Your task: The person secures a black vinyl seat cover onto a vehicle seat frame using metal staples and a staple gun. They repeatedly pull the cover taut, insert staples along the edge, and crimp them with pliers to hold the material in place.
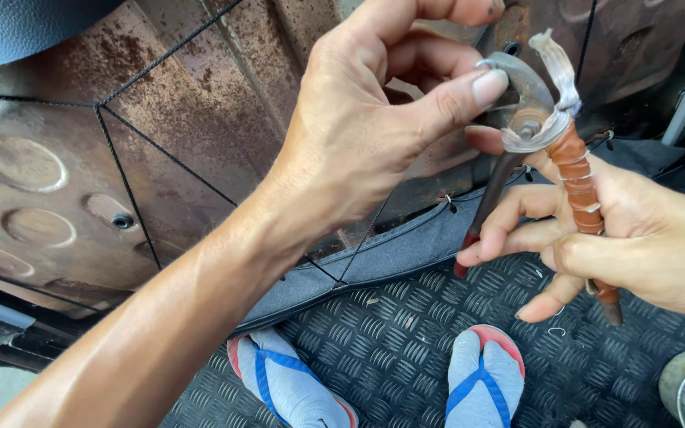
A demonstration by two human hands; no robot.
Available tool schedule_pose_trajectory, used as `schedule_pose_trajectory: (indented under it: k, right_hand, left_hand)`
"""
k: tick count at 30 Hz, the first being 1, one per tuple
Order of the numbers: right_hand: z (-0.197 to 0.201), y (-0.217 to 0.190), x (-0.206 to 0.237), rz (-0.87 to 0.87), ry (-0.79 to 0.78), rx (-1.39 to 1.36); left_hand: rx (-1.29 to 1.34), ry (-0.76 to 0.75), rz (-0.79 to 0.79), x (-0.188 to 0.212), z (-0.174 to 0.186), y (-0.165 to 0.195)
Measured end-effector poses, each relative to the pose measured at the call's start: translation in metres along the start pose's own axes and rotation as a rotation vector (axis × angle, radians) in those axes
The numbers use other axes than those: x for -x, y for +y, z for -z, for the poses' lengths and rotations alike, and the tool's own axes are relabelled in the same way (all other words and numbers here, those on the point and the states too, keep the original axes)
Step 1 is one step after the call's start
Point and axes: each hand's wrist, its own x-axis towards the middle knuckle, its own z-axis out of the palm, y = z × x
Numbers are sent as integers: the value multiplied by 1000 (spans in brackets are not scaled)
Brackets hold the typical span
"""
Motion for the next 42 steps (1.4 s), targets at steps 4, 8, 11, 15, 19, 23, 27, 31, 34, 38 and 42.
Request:
schedule_pose_trajectory:
  k: [4, 8, 11, 15, 19, 23, 27, 31, 34, 38, 42]
  right_hand:
    - [1, 11, 14, -61, 26, 34]
    - [10, 17, 23, -150, 93, 136]
    - [25, 27, 27, -287, 198, 259]
    - [26, 29, 27, -372, 320, 312]
    - [16, 21, 17, -308, 398, 479]
    - [1, 12, 9, -135, 518, 1318]
    - [-16, -5, -1, -223, 383, 1913]
    - [-25, -12, -11, -222, 341, 2010]
    - [-26, -16, -18, 74, 420, 1960]
    - [-21, -30, -29, 238, 502, 1899]
    - [-15, -39, -36, 268, 516, 1871]
  left_hand:
    - [-220, -15, -87, 4, 7, -4]
    - [-306, -87, -241, 8, 11, -5]
    - [-314, -74, -123, 7, 10, -12]
    - [-272, -40, 65, 6, 11, -12]
    - [-257, -119, -144, 7, 16, -14]
    - [30, -178, 288, 2, 16, -20]
    - [-112, -528, 300, 8, 20, -20]
    - [-97, -577, 274, 8, 33, -13]
    - [-80, -573, 424, 10, 39, -8]
    - [96, -568, 484, 24, 34, -6]
    - [120, -453, 414, 22, 43, 6]
